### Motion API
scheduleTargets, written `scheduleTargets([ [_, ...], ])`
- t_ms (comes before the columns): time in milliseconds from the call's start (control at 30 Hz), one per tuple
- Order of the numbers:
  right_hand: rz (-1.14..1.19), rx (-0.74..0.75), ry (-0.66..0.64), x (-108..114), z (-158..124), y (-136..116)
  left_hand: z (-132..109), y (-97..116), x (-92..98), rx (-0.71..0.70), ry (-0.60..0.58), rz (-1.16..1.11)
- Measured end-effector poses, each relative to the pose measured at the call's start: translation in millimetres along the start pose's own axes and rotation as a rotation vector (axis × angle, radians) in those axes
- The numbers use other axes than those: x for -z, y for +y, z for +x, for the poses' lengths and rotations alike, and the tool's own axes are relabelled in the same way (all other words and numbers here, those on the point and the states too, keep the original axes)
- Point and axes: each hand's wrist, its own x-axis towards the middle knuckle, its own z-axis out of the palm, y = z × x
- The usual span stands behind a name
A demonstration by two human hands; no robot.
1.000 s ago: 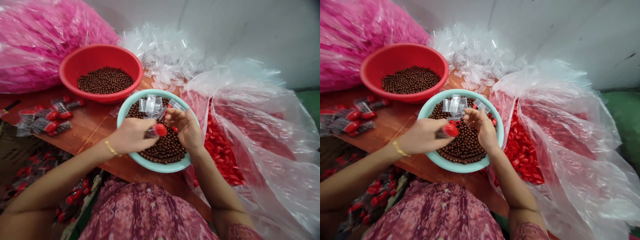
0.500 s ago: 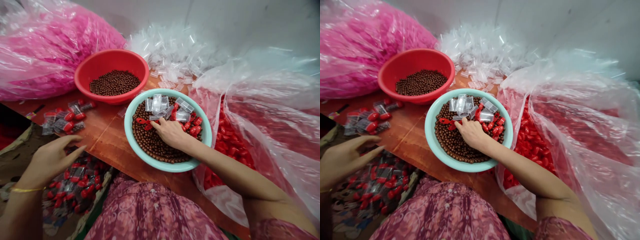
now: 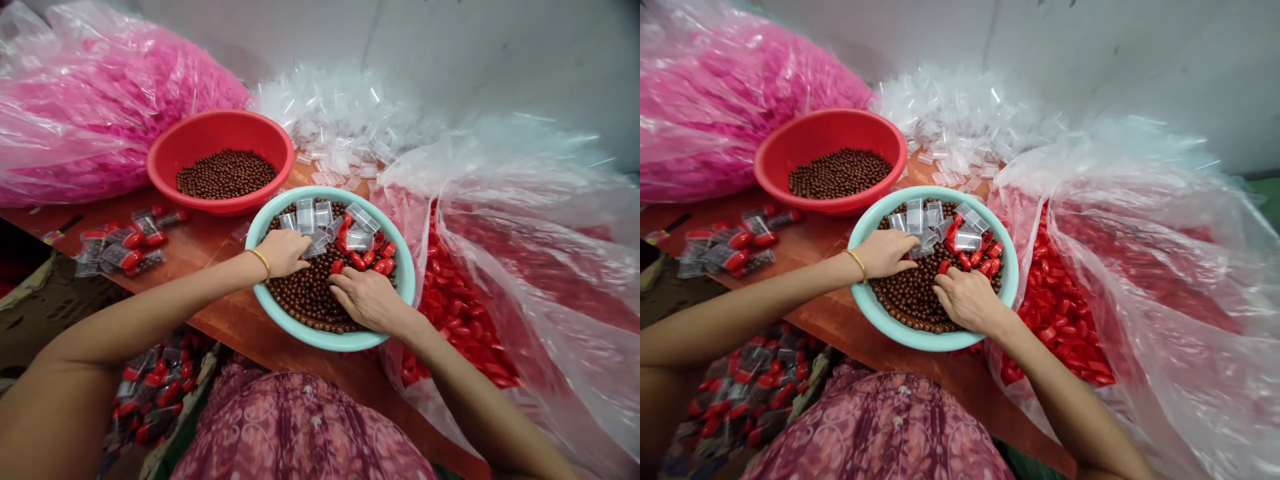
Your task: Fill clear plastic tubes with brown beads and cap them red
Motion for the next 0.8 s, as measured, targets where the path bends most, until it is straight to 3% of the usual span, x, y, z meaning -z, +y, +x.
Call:
scheduleTargets([
  [100,0.002,-0.052,0.005,-1,2,-3,11,-1,2.4,0.018,-0.009,0.017],
  [233,0.026,-0.166,0.069,-5,2,0,5,3,15.2,-0.04,0.044,0.071],
  [333,0.169,-0.319,0.287,-14,0,6,-6,14,27.2,-0.176,0.082,0.185],
  [433,0.304,-0.366,0.523,-21,-1,12,-11,27,30.5,-0.325,0.059,0.238],
  [567,0.4,-0.335,0.604,-22,-1,15,-1,36,15.7,-0.44,0.03,0.071],
  [633,0.476,-0.345,0.613,-21,-2,16,2,37,7.9,-0.364,0.097,-0.074],
  [700,0.603,-0.361,0.606,-21,-3,17,2,39,5.1,-0.196,0.14,-0.165],
  [800,0.85,-0.391,0.645,-24,-4,19,-6,43,8.5,-0.032,0.055,-0.17],
])
